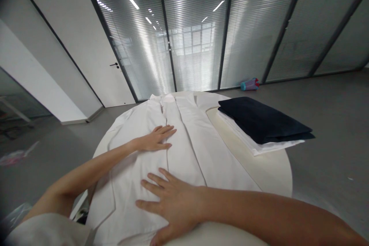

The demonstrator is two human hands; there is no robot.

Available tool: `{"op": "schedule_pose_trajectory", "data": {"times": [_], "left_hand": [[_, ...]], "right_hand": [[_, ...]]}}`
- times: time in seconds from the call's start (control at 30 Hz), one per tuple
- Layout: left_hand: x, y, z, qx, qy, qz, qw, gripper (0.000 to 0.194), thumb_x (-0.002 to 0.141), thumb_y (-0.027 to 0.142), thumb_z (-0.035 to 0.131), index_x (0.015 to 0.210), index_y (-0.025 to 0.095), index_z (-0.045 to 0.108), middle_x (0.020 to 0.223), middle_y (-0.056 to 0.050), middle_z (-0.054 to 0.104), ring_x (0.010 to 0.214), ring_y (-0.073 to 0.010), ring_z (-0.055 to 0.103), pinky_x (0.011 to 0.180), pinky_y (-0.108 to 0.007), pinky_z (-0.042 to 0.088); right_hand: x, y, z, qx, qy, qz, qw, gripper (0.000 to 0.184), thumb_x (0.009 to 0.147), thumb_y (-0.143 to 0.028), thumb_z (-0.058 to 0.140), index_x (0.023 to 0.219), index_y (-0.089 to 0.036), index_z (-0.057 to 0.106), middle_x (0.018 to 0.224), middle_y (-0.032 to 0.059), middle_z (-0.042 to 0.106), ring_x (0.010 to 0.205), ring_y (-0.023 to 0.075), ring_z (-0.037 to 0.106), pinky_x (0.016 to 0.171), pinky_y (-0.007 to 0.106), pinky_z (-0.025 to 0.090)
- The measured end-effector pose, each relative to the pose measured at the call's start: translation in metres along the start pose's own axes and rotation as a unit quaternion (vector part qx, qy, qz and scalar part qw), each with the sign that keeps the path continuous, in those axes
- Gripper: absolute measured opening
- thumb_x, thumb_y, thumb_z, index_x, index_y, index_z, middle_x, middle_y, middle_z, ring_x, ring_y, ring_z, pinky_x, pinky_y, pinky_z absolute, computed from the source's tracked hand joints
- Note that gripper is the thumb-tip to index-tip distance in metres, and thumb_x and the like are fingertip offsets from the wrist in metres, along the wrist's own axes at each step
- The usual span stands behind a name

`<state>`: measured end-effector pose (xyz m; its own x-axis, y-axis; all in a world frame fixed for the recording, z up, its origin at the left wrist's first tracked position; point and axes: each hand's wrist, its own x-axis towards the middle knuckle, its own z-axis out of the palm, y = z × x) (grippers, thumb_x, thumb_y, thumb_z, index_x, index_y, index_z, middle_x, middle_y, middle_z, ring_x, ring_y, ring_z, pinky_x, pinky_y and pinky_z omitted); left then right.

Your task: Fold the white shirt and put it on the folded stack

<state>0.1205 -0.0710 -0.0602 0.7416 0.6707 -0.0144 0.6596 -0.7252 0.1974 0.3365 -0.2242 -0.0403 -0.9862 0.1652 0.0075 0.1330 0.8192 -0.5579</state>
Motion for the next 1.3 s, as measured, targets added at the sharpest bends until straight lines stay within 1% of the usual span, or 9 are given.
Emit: {"op": "schedule_pose_trajectory", "data": {"times": [0.2, 0.4, 0.53, 0.63, 0.8, 1.0, 1.13, 1.2, 1.3], "left_hand": [[0.032, -0.024, -0.010, 0.004, 0.097, -0.101, 0.990, 0.055, 0.103, 0.056, 0.032, 0.150, 0.029, 0.043, 0.156, -0.008, 0.045, 0.148, -0.0261, 0.034, 0.121, -0.045, 0.025], [0.054, -0.041, 0.006, 0.025, 0.076, -0.158, 0.984, 0.069, 0.100, 0.062, 0.035, 0.150, 0.016, 0.041, 0.160, -0.017, 0.036, 0.154, -0.0335, 0.016, 0.121, -0.054, 0.018], [0.050, -0.039, 0.006, 0.023, 0.083, -0.144, 0.986, 0.066, 0.103, 0.060, 0.029, 0.150, 0.015, 0.043, 0.160, -0.016, 0.035, 0.154, -0.0318, 0.017, 0.122, -0.053, 0.018], [0.041, -0.031, -0.005, -0.006, 0.078, -0.085, 0.993, 0.061, 0.105, 0.055, 0.024, 0.149, 0.019, 0.046, 0.161, -0.013, 0.034, 0.153, -0.0296, 0.020, 0.124, -0.054, 0.018], [0.021, -0.008, -0.017, -0.019, 0.049, -0.007, 0.999, 0.055, 0.104, 0.057, 0.032, 0.150, 0.031, 0.046, 0.163, -0.004, 0.031, 0.155, -0.0289, 0.015, 0.124, -0.057, 0.011], [0.014, 0.002, 0.008, -0.007, 0.035, -0.043, 0.998, 0.062, 0.101, 0.063, 0.031, 0.155, 0.032, 0.037, 0.166, -0.004, 0.022, 0.155, -0.0308, 0.009, 0.123, -0.060, 0.006], [0.029, -0.027, 0.012, -0.013, 0.076, -0.078, 0.994, 0.057, 0.104, 0.059, 0.025, 0.152, 0.034, 0.041, 0.164, -0.001, 0.029, 0.154, -0.0236, 0.019, 0.125, -0.048, 0.017], [0.041, -0.054, 0.003, 0.000, 0.131, -0.147, 0.980, 0.060, 0.104, 0.056, 0.025, 0.154, 0.025, 0.039, 0.165, -0.006, 0.028, 0.154, -0.0238, 0.017, 0.125, -0.045, 0.020], [0.059, -0.098, -0.014, 0.013, 0.167, -0.265, 0.950, 0.063, 0.104, 0.053, 0.026, 0.155, 0.017, 0.034, 0.164, -0.015, 0.026, 0.154, -0.0305, 0.014, 0.122, -0.051, 0.022]], "right_hand": [[-0.001, 0.002, 0.000, -0.008, 0.001, -0.004, 1.000, 0.086, 0.092, -0.067, 0.054, 0.160, -0.022, 0.026, 0.166, 0.0182, 0.008, 0.154, 0.0330, 0.000, 0.122, 0.059, -0.002], [0.000, 0.001, 0.001, -0.015, 0.004, -0.003, 1.000, 0.085, 0.092, -0.066, 0.055, 0.159, -0.021, 0.029, 0.165, 0.0196, 0.012, 0.154, 0.0332, 0.003, 0.122, 0.059, 0.000], [0.000, 0.001, 0.000, -0.022, 0.004, 0.001, 1.000, 0.086, 0.091, -0.066, 0.056, 0.159, -0.022, 0.028, 0.166, 0.0190, 0.011, 0.154, 0.0340, 0.002, 0.122, 0.059, 0.000], [0.000, 0.001, 0.000, -0.025, 0.005, -0.001, 1.000, 0.085, 0.091, -0.065, 0.056, 0.159, -0.022, 0.029, 0.166, 0.0187, 0.011, 0.154, 0.0342, 0.002, 0.123, 0.059, 0.001], [0.000, 0.003, 0.003, -0.026, 0.004, -0.001, 1.000, 0.086, 0.091, -0.067, 0.056, 0.159, -0.022, 0.028, 0.166, 0.0176, 0.011, 0.154, 0.0338, 0.002, 0.122, 0.059, 0.001], [0.001, 0.003, 0.003, -0.025, 0.002, 0.002, 1.000, 0.086, 0.091, -0.068, 0.054, 0.159, -0.022, 0.028, 0.167, 0.0176, 0.010, 0.154, 0.0334, 0.001, 0.122, 0.058, 0.000], [0.000, 0.001, 0.001, -0.019, -0.005, 0.001, 1.000, 0.085, 0.092, -0.066, 0.053, 0.160, -0.021, 0.027, 0.166, 0.0193, 0.010, 0.154, 0.0338, 0.001, 0.122, 0.059, -0.001], [-0.001, 0.001, 0.001, -0.022, -0.001, -0.001, 1.000, 0.085, 0.092, -0.065, 0.054, 0.160, -0.021, 0.027, 0.166, 0.0200, 0.010, 0.154, 0.0346, 0.001, 0.122, 0.060, -0.001], [-0.002, 0.002, 0.003, -0.032, 0.011, -0.013, 0.999, 0.084, 0.093, -0.061, 0.057, 0.160, -0.020, 0.027, 0.165, 0.0207, 0.012, 0.153, 0.0357, 0.003, 0.121, 0.062, 0.002]]}}
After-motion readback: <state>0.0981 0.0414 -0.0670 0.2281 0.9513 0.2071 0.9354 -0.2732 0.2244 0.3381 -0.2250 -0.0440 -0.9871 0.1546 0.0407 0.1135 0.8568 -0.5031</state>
